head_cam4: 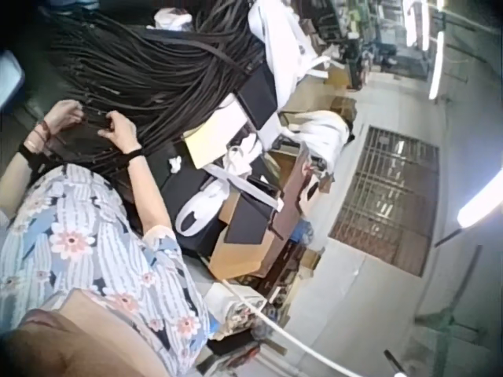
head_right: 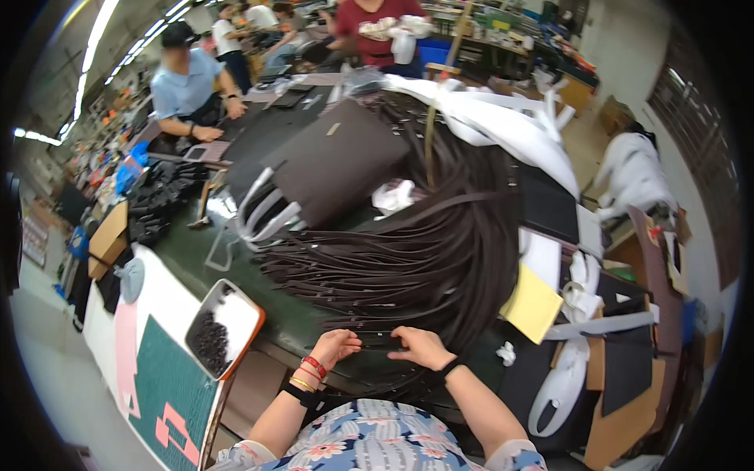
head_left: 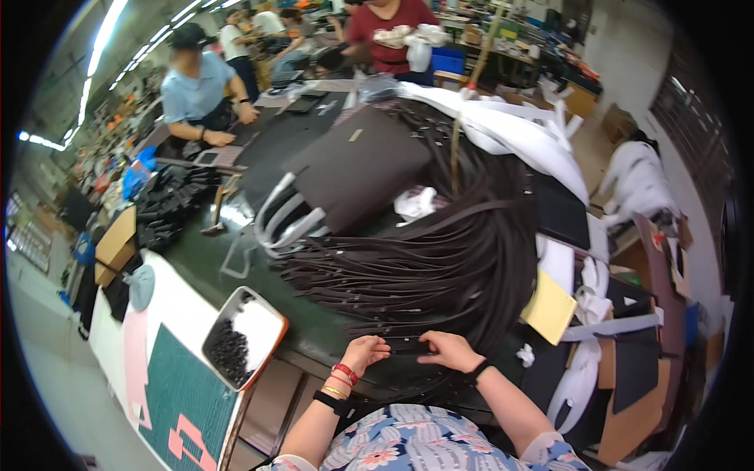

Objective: The person attaches small black plastic hardware pieces to the ends of long dark leather straps. They pick up a strap, slide a plastic piece onto the end, and place the finished strap onto a growing pile on the table. The task is performed by hand without tools in a factory setting.

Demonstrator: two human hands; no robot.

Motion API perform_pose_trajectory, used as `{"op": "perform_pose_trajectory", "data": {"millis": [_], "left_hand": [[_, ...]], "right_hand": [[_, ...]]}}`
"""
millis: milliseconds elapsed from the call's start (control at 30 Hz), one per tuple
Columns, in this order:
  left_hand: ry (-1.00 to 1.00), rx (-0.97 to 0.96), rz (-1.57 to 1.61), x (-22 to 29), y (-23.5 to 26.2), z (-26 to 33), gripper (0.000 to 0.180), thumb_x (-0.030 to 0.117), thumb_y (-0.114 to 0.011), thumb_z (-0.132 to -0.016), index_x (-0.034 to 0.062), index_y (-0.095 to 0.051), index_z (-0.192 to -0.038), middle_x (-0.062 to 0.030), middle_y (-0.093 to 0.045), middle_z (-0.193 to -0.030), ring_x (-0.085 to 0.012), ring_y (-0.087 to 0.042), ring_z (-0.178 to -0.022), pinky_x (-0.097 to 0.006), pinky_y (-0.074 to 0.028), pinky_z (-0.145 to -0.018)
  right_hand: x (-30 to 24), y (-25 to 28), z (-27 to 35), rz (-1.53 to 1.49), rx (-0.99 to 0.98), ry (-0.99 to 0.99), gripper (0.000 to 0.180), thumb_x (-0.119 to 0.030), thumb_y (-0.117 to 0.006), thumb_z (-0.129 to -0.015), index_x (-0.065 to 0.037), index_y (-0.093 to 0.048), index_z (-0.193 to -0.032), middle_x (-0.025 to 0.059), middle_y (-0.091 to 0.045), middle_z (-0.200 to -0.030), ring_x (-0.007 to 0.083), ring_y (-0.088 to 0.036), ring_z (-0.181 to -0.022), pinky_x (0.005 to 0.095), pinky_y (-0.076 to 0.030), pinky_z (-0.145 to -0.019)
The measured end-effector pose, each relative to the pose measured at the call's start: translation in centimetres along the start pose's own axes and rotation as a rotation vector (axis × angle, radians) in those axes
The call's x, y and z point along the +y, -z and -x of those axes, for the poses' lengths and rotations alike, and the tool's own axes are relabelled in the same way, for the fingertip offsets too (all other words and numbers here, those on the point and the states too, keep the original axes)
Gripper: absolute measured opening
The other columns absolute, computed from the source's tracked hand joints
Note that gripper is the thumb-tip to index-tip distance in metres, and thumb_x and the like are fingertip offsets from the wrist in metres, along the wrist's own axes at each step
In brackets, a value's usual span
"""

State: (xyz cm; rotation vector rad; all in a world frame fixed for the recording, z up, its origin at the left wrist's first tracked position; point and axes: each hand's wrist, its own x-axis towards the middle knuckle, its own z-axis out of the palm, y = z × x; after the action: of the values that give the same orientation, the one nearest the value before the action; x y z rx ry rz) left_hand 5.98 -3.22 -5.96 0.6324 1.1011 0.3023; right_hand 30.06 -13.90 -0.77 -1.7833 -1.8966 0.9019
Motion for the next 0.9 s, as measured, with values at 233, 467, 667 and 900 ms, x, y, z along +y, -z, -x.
{"op": "perform_pose_trajectory", "data": {"millis": [233, 467, 667, 900], "left_hand": [[-0.765, 0.771, -0.431, 8.1, 12.4, 5.6, 0.012, 0.011, -0.059, -0.094, 0.0016, -0.065, -0.097, -0.0105, -0.070, -0.088, -0.0200, -0.069, -0.075, -0.028, -0.054, -0.067], [-0.837, 1.058, -1.257, 8.6, 28.3, 2.2, 0.050, -0.006, -0.056, -0.077, 0.0029, -0.053, -0.126, -0.0203, -0.051, -0.133, -0.0395, -0.053, -0.115, -0.043, -0.045, -0.100], [-0.602, 1.143, -1.159, 8.3, 32.1, -1.0, 0.030, 0.019, -0.051, -0.089, 0.0044, -0.055, -0.115, -0.0258, -0.058, -0.120, -0.0432, -0.058, -0.105, -0.050, -0.047, -0.090], [-0.464, 1.275, -1.227, 10.1, 29.3, 0.0, 0.022, 0.010, -0.048, -0.089, -0.0042, -0.062, -0.099, -0.0265, -0.057, -0.117, -0.0402, -0.064, -0.093, -0.048, -0.053, -0.078]], "right_hand": [[0.4, 0.9, 2.2, 0.000, 0.017, 0.197, 0.026, -0.023, -0.069, -0.087, -0.007, -0.062, -0.105, 0.0106, -0.060, -0.093, 0.0294, -0.062, -0.088, 0.0369, -0.050, -0.075], [-1.5, 0.6, 1.9, -0.036, 0.100, 0.130, 0.015, -0.015, -0.063, -0.088, -0.002, -0.066, -0.097, 0.0145, -0.066, -0.090, 0.0332, -0.065, -0.086, 0.0392, -0.052, -0.074], [-0.9, 0.1, 2.3, -0.048, 0.081, 0.066, 0.020, -0.023, -0.060, -0.092, -0.006, -0.064, -0.101, 0.0139, -0.069, -0.089, 0.0340, -0.067, -0.082, 0.0414, -0.053, -0.071], [-0.8, 0.7, 2.2, -0.071, 0.061, -0.077, 0.022, -0.023, -0.054, -0.096, -0.004, -0.053, -0.107, 0.0176, -0.068, -0.082, 0.0367, -0.066, -0.077, 0.0435, -0.052, -0.067]]}}
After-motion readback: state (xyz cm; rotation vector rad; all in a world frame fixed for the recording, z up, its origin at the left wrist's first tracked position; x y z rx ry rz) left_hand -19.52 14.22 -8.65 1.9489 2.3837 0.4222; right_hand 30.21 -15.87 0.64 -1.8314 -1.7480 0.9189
